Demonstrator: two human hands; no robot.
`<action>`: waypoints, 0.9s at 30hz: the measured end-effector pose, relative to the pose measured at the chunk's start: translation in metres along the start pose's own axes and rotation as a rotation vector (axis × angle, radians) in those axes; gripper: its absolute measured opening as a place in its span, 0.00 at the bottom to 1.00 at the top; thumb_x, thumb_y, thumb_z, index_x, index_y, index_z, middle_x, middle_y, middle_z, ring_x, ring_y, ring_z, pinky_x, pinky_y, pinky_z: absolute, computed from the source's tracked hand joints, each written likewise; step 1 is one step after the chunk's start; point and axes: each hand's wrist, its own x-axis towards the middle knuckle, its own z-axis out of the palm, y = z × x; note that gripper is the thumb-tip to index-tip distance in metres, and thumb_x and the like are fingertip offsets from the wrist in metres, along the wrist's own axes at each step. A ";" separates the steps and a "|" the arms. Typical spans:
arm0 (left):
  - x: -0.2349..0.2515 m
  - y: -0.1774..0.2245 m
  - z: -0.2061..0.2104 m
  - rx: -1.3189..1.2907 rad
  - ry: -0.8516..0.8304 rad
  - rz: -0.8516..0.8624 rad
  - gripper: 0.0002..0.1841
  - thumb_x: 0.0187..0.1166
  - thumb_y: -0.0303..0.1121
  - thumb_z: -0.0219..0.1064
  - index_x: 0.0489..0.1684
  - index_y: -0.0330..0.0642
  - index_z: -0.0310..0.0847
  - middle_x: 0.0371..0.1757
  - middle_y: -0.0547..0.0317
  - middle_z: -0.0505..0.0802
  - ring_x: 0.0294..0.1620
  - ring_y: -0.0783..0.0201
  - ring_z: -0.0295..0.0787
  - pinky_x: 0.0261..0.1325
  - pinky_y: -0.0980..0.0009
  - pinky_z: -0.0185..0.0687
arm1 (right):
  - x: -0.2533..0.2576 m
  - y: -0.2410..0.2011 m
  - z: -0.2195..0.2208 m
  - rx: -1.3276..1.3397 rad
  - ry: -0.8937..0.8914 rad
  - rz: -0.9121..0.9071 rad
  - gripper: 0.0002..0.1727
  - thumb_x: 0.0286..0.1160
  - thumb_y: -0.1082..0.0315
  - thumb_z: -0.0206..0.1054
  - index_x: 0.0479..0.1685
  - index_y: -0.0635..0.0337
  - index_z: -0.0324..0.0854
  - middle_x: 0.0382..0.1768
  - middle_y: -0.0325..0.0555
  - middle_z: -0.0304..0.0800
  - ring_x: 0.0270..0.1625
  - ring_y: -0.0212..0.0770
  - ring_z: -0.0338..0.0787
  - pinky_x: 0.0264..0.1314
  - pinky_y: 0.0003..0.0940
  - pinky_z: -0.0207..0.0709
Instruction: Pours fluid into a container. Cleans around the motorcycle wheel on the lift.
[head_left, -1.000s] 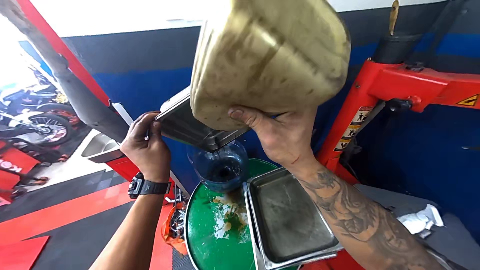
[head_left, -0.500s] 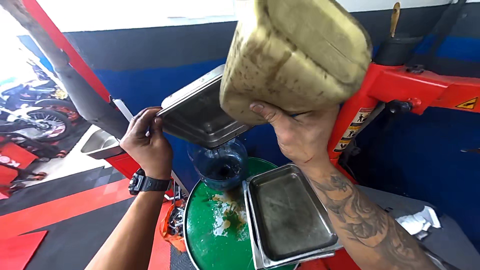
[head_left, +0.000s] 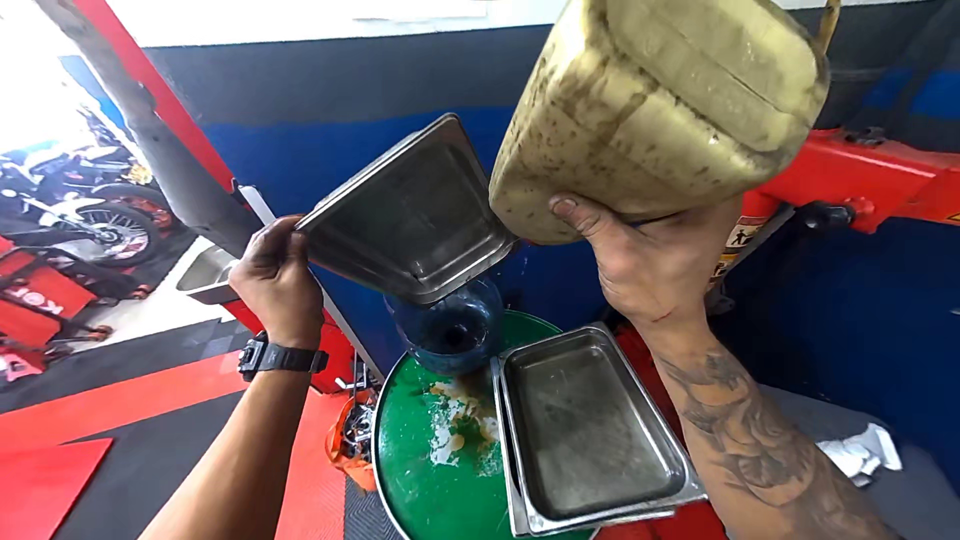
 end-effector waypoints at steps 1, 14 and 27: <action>-0.001 -0.002 -0.002 -0.018 0.002 -0.029 0.13 0.87 0.32 0.63 0.63 0.40 0.86 0.58 0.59 0.93 0.56 0.68 0.91 0.65 0.66 0.88 | 0.001 -0.001 0.001 0.034 -0.001 0.013 0.49 0.44 0.69 0.93 0.70 0.74 0.67 0.56 0.52 0.90 0.61 0.44 0.93 0.70 0.44 0.90; -0.022 -0.006 0.030 -0.169 0.077 -0.055 0.12 0.86 0.27 0.64 0.62 0.36 0.85 0.56 0.58 0.94 0.53 0.66 0.92 0.60 0.64 0.90 | -0.021 -0.020 0.040 0.313 -0.135 0.158 0.42 0.48 0.72 0.91 0.67 0.73 0.71 0.49 0.52 0.93 0.54 0.44 0.95 0.62 0.44 0.93; -0.029 0.013 0.058 -0.106 0.041 0.019 0.12 0.85 0.26 0.64 0.60 0.34 0.86 0.60 0.54 0.93 0.60 0.63 0.91 0.67 0.61 0.88 | -0.031 -0.011 0.020 0.234 -0.123 0.158 0.39 0.49 0.71 0.91 0.65 0.73 0.75 0.50 0.51 0.92 0.55 0.42 0.94 0.64 0.42 0.92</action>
